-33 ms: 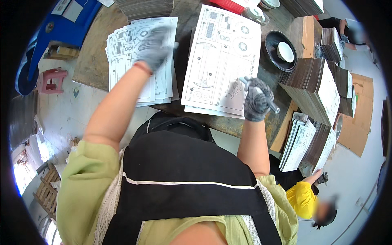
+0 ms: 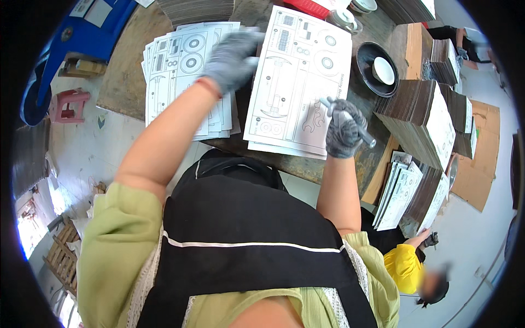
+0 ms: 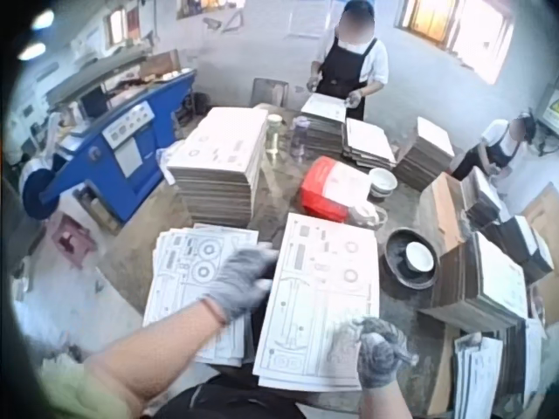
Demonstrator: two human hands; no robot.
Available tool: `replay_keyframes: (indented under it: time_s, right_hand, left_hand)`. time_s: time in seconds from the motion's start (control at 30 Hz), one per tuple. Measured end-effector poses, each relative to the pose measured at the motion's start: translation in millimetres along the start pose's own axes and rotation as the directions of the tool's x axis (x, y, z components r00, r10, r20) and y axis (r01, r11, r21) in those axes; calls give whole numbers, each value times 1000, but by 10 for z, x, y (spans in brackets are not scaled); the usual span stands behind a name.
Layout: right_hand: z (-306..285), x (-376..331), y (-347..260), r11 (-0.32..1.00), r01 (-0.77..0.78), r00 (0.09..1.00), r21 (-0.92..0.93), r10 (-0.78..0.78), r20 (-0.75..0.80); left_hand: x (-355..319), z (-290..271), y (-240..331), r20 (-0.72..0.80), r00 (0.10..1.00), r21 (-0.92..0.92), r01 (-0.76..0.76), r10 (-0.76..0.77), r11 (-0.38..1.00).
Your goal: The person repeatedly marks printed paper sheets with a marker, then stacks them on the table. The person handles the sheets one at a time, marking specific areas before placing them into a growing pile.
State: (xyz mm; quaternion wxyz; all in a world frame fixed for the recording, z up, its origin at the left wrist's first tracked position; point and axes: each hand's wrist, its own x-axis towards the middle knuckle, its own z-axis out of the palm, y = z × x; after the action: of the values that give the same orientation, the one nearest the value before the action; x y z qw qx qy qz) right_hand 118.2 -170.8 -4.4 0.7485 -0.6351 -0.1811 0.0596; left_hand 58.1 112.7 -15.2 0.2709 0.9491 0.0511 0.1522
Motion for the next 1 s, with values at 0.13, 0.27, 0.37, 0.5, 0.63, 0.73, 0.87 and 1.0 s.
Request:
replay_keyframes:
  time_s: [0.13,0.27,0.37,0.5,0.63,0.73,0.87,1.0]
  right_hand:
    - [298,395,230,956,-80,996,281,65,63]
    - [505,587,420,908,43,992,418,-87,87]
    - [550,528,456,957,21,999,290,-27,17]
    - [485,192,611,985,160,985,-65,-154,83]
    - [510,-479,76,924,1,993,-382,45,113]
    - [372,-1094,-94,787,298,940,-540,-141,312]
    - [364,-1246,-244,746,223,950,-628,-22,311]
    - [324,-1105,-344,959,-119,987,-256,142,74]
  left_hand:
    - [417,539,470,269,963,326,-73,-19,943]
    - [423,718,434,296,953,381,-59,-61,923]
    - [456,668,458,306,949,360,-48,-70,932]
    - [392,755,440,265,962,401,-40,-74,915]
    - [400,808,416,255,964,354,-24,-72,935]
    - [397,746,450,267,960,396,-26,-88,918]
    - [351,720,462,251,965,419,-32,-82,908]
    - [370,618,394,124,980,129,142,-158,981]
